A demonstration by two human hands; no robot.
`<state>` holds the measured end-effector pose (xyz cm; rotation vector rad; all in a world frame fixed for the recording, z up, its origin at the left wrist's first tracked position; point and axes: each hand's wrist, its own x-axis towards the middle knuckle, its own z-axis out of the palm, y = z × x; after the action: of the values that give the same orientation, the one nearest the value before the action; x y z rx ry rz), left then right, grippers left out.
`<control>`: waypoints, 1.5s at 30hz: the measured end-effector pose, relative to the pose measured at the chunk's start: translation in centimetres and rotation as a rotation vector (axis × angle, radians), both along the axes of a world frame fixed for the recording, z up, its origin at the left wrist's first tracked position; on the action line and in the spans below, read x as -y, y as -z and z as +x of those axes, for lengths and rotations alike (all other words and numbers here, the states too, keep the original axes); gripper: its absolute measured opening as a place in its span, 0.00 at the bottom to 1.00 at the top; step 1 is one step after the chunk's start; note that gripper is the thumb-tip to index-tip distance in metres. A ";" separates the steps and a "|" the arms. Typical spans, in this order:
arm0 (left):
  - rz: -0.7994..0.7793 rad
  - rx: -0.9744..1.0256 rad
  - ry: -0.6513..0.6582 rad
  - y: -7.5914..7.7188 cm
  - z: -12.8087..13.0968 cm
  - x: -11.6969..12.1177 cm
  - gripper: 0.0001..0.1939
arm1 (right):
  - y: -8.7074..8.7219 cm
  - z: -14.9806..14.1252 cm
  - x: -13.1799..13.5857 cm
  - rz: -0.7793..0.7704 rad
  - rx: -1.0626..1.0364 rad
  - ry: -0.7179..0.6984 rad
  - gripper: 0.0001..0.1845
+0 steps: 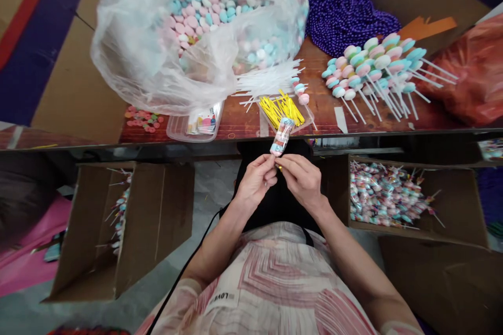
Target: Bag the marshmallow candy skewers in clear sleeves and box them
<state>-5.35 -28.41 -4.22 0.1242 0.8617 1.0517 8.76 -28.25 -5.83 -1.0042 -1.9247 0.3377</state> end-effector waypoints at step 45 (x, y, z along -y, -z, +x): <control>0.322 -1.790 -0.016 -0.5 -15.9 -12.4 0.08 | 7.0 15.9 2.9 -0.712 -1.011 0.863 0.13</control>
<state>-21.22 -16.01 -3.68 1.4848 2.2326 0.9015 24.61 -31.13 -12.84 -1.5842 -0.3603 0.8313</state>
